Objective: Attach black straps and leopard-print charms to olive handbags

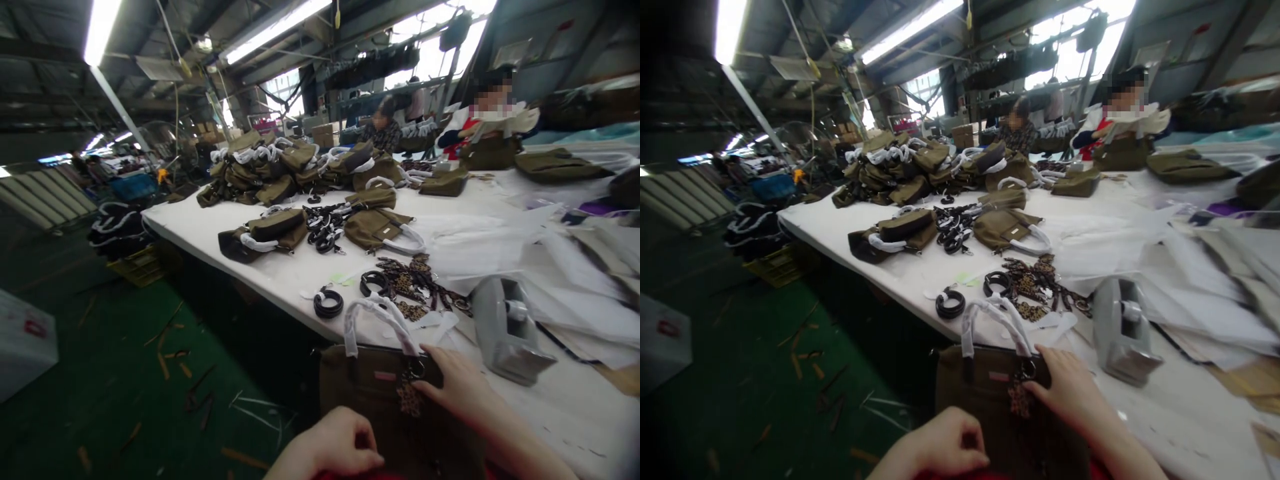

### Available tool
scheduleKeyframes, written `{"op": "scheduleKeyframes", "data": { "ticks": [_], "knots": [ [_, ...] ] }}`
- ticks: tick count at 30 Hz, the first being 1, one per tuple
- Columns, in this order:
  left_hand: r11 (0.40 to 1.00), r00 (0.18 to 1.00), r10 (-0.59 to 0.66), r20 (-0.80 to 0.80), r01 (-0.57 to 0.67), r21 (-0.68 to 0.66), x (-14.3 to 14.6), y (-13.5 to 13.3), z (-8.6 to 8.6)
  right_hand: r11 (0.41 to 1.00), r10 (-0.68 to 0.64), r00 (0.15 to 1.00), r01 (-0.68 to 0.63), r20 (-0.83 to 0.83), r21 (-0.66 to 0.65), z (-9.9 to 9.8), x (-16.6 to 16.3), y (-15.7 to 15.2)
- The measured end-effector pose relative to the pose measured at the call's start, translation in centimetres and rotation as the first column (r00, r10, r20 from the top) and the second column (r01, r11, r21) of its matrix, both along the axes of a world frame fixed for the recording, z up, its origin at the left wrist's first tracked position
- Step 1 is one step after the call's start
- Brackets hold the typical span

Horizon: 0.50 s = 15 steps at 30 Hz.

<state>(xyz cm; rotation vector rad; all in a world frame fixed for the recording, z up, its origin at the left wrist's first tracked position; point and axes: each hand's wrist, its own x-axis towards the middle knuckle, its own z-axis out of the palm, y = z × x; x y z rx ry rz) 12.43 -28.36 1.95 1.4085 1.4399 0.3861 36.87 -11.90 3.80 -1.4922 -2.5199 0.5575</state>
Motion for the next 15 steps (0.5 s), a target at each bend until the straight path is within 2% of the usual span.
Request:
{"op": "scheduleKeyframes", "data": {
  "ticks": [4, 6, 9, 11, 13, 15],
  "knots": [
    [0.986, 0.987, 0.163, -0.008, -0.163, 0.044, -2.0, -1.2, -0.4, 0.999, 0.003, 1.0, -0.004, -0.022, -0.054, 1.0, -0.8, 0.5],
    [0.958, 0.962, 0.274, 0.007, -0.273, 0.092, -3.3, -1.3, -0.9, 0.99, -0.01, 0.996, -0.002, -0.084, -0.144, 1.6, -1.0, 0.1],
    [0.864, 0.873, 0.486, 0.034, -0.486, 0.134, -5.3, -0.9, -2.2, 0.935, -0.025, 0.983, -0.042, -0.183, -0.353, 2.8, -1.2, -1.2],
    [0.796, 0.808, 0.588, 0.027, -0.585, 0.157, -6.8, -0.5, -3.2, 0.894, -0.014, 0.968, -0.101, -0.252, -0.437, 4.1, -1.2, -2.4],
    [0.757, 0.769, 0.639, -0.009, -0.627, 0.182, -8.1, -0.1, -4.3, 0.879, 0.015, 0.946, -0.167, -0.324, -0.446, 5.8, -1.1, -3.7],
    [0.738, 0.745, 0.664, -0.059, -0.641, 0.212, -9.0, 0.5, -5.2, 0.894, 0.032, 0.92, -0.201, -0.391, -0.4, 7.6, -0.7, -4.9]
  ]
}}
